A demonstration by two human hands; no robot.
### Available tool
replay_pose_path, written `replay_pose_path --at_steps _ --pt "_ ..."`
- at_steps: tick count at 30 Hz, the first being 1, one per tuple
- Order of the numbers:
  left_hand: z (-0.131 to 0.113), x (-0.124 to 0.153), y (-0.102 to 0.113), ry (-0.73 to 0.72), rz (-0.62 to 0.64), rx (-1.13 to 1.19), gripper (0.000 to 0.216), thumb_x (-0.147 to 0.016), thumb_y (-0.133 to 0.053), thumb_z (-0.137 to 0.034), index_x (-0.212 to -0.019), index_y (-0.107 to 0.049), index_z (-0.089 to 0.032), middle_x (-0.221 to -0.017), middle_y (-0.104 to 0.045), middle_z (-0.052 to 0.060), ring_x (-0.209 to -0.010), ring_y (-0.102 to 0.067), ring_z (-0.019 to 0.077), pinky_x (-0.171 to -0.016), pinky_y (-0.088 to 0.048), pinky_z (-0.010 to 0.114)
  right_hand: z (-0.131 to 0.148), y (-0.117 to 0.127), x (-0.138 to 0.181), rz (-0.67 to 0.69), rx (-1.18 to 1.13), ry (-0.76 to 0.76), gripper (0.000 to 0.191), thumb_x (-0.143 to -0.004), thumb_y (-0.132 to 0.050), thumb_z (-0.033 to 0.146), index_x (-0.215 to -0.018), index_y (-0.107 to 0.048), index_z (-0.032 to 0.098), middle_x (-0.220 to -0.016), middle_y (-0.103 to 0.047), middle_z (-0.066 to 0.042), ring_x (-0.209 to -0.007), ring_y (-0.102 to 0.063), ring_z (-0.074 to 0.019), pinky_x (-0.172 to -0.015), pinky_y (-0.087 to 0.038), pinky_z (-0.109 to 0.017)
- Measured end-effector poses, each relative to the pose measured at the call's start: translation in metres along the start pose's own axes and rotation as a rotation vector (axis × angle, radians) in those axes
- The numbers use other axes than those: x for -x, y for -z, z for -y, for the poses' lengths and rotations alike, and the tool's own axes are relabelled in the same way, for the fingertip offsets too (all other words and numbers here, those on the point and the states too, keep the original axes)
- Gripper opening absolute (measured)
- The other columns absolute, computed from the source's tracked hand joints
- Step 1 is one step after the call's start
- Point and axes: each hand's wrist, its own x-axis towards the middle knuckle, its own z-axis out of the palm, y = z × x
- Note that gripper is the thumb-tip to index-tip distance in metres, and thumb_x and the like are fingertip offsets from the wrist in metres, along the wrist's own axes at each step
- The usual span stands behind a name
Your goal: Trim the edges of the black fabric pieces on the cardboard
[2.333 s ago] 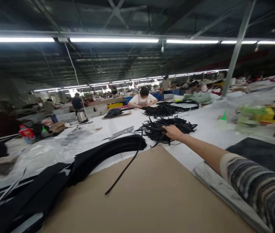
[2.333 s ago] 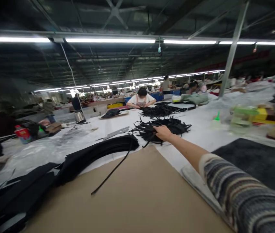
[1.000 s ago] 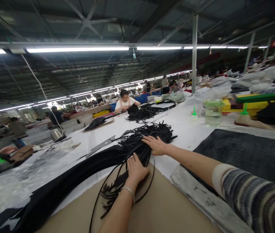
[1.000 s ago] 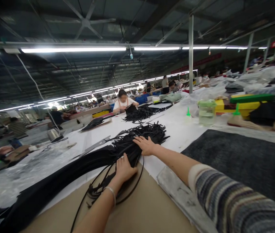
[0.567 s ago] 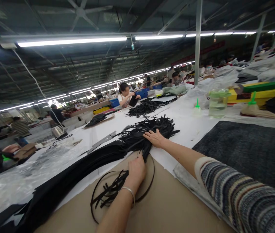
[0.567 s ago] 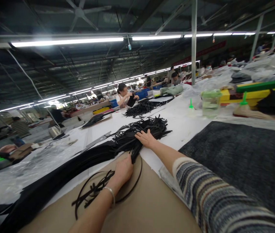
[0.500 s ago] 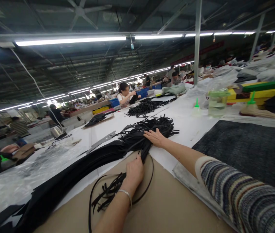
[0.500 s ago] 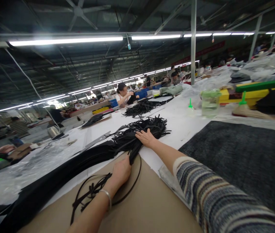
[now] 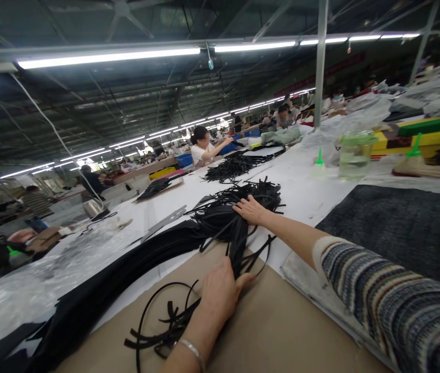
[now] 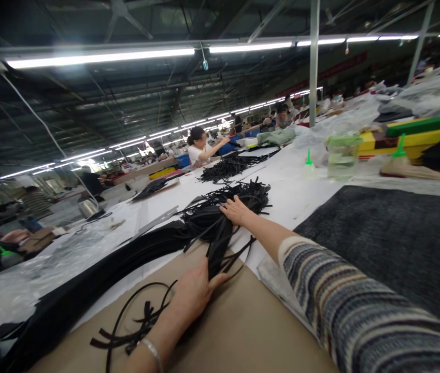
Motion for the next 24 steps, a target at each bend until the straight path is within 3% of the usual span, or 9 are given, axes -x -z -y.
replay_pose_path --at_steps 2,4,7,9,12,16,21,24 --pt "-0.008 0.001 -0.006 0.024 -0.019 -0.025 0.063 -0.075 -0.058 -0.067 -0.112 -0.052 -0.016 -0.110 -0.064 0.016 -0.106 -0.059 0.0364 -0.090 -0.047 0.047 0.001 0.000 0.002 -0.011 0.006 0.003 0.059 -0.078 -0.065 0.019 -0.134 -0.048 0.010 -0.111 -0.057 -0.017 -0.104 -0.044 -0.0325 -0.094 -0.029 -0.051" --pt "-0.010 0.000 -0.011 0.043 -0.030 -0.060 0.054 -0.077 -0.062 -0.053 -0.112 -0.053 -0.014 -0.118 -0.057 0.018 -0.113 -0.053 0.0365 -0.095 -0.045 0.047 0.000 0.000 0.004 -0.021 0.007 0.006 0.063 -0.078 -0.063 0.019 -0.137 -0.044 0.010 -0.111 -0.058 -0.016 -0.104 -0.043 -0.0325 -0.094 -0.029 -0.051" --pt "-0.003 -0.003 -0.017 0.057 -0.014 -0.126 0.028 -0.084 -0.043 -0.016 -0.109 -0.055 -0.009 -0.115 -0.057 0.021 -0.111 -0.053 0.0338 -0.093 -0.044 0.043 -0.004 0.000 0.008 -0.028 0.004 0.005 0.072 -0.075 -0.063 0.019 -0.142 -0.038 0.008 -0.111 -0.058 -0.017 -0.103 -0.042 -0.0326 -0.095 -0.028 -0.050" --pt "0.006 -0.002 -0.019 0.044 -0.001 -0.166 0.040 -0.083 -0.028 -0.001 -0.110 -0.056 -0.007 -0.111 -0.058 0.021 -0.107 -0.054 0.0317 -0.093 -0.043 0.042 -0.007 -0.001 0.010 -0.032 0.001 0.006 0.073 -0.074 -0.063 0.019 -0.141 -0.038 0.006 -0.112 -0.057 -0.018 -0.103 -0.042 -0.0329 -0.094 -0.027 -0.049" --pt "0.024 0.008 -0.017 -0.013 0.018 -0.201 0.054 -0.080 -0.016 0.004 -0.114 -0.056 -0.009 -0.110 -0.059 0.018 -0.106 -0.055 0.0284 -0.094 -0.042 0.040 -0.009 -0.003 0.012 -0.046 -0.004 0.015 0.061 -0.077 -0.061 0.018 -0.135 -0.045 0.005 -0.111 -0.057 -0.019 -0.102 -0.041 -0.0324 -0.092 -0.027 -0.048" --pt "0.061 0.040 -0.008 -0.098 0.043 -0.209 0.051 -0.080 -0.024 0.004 -0.117 -0.054 -0.015 -0.116 -0.058 0.012 -0.111 -0.051 0.0233 -0.099 -0.038 0.034 -0.019 -0.008 0.017 -0.059 -0.005 0.010 0.051 -0.075 -0.061 0.013 -0.125 -0.052 0.007 -0.106 -0.059 -0.017 -0.101 -0.042 -0.0314 -0.091 -0.028 -0.047" --pt "0.135 0.093 0.008 -0.105 0.050 -0.171 0.042 -0.083 -0.024 0.001 -0.098 -0.056 -0.022 -0.100 -0.059 0.005 -0.096 -0.053 0.0201 -0.089 -0.042 0.033 -0.063 -0.018 0.049 -0.072 0.018 -0.096 0.031 -0.086 -0.049 0.001 -0.114 -0.058 0.010 -0.099 -0.061 -0.012 -0.101 -0.046 -0.0281 -0.093 -0.031 -0.048" --pt "0.175 0.123 0.022 -0.038 0.075 -0.242 0.041 -0.081 -0.024 0.002 -0.094 -0.055 -0.022 -0.100 -0.060 0.007 -0.096 -0.054 0.0207 -0.088 -0.043 0.034 -0.061 -0.023 0.047 -0.160 -0.026 -0.211 0.016 -0.096 -0.053 0.012 -0.110 -0.060 0.011 -0.102 -0.060 -0.009 -0.101 -0.052 -0.0253 -0.094 -0.039 -0.048"
